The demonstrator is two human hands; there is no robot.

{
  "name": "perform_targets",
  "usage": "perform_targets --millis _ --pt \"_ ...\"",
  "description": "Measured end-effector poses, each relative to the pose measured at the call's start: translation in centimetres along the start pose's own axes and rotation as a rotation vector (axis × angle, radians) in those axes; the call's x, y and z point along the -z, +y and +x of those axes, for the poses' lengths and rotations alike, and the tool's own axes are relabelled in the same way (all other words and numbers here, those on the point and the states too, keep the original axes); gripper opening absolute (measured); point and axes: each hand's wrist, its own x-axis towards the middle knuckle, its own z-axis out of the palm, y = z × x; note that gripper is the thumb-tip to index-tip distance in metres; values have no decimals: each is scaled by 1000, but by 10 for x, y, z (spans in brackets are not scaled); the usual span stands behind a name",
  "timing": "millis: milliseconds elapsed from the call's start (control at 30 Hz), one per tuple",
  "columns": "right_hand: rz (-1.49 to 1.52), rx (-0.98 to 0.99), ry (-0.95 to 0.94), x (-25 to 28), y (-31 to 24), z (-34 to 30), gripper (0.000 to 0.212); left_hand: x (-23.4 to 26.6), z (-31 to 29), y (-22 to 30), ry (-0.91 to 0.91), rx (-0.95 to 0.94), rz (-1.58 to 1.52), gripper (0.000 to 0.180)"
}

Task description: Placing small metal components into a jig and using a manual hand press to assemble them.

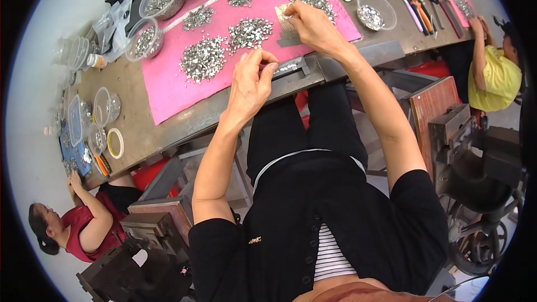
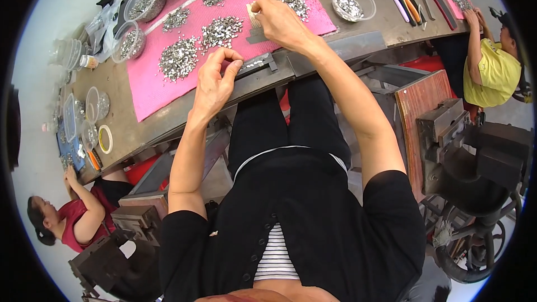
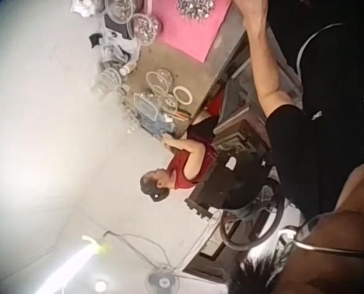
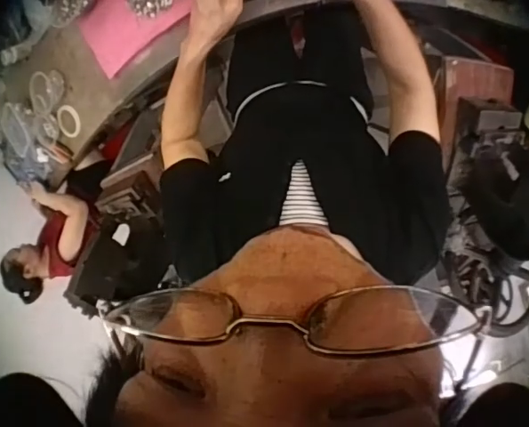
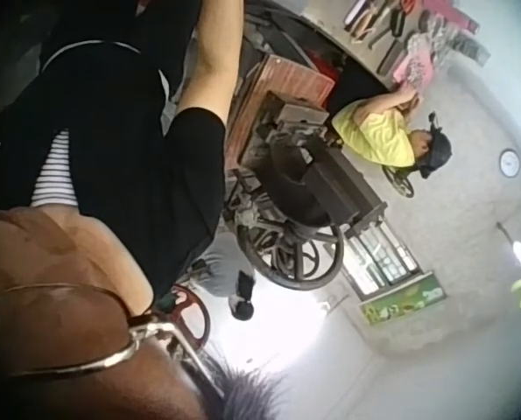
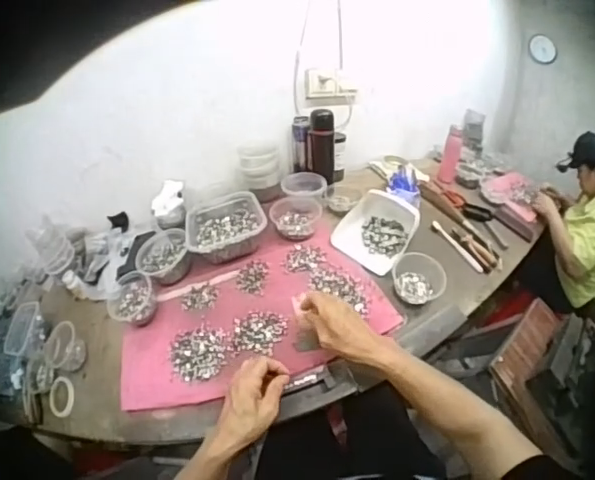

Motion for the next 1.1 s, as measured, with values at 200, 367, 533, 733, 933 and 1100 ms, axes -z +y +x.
perform_targets --millis 200,367,533,733,933,1100 --pt "268 -236 98 6 -7 -23 13 -4 -4 -4 30 -92 89 7" --pt "396 -299 171 2 -7 -38 12 -6 -4 -3 33 -127 120 7" --pt "477 -316 250 -9 0 -50 12 -7 -6 -3 48 -121 148 7" --pt "532 -312 310 -22 9 -60 12 -7 -7 -4 67 -120 144 8" --pt "585 -309 329 -20 3 -58 11 -8 -6 -3 72 -98 131 8" --pt "518 -316 274 -16 1 -57 12 -1 15 -1 85 -77 36 5"
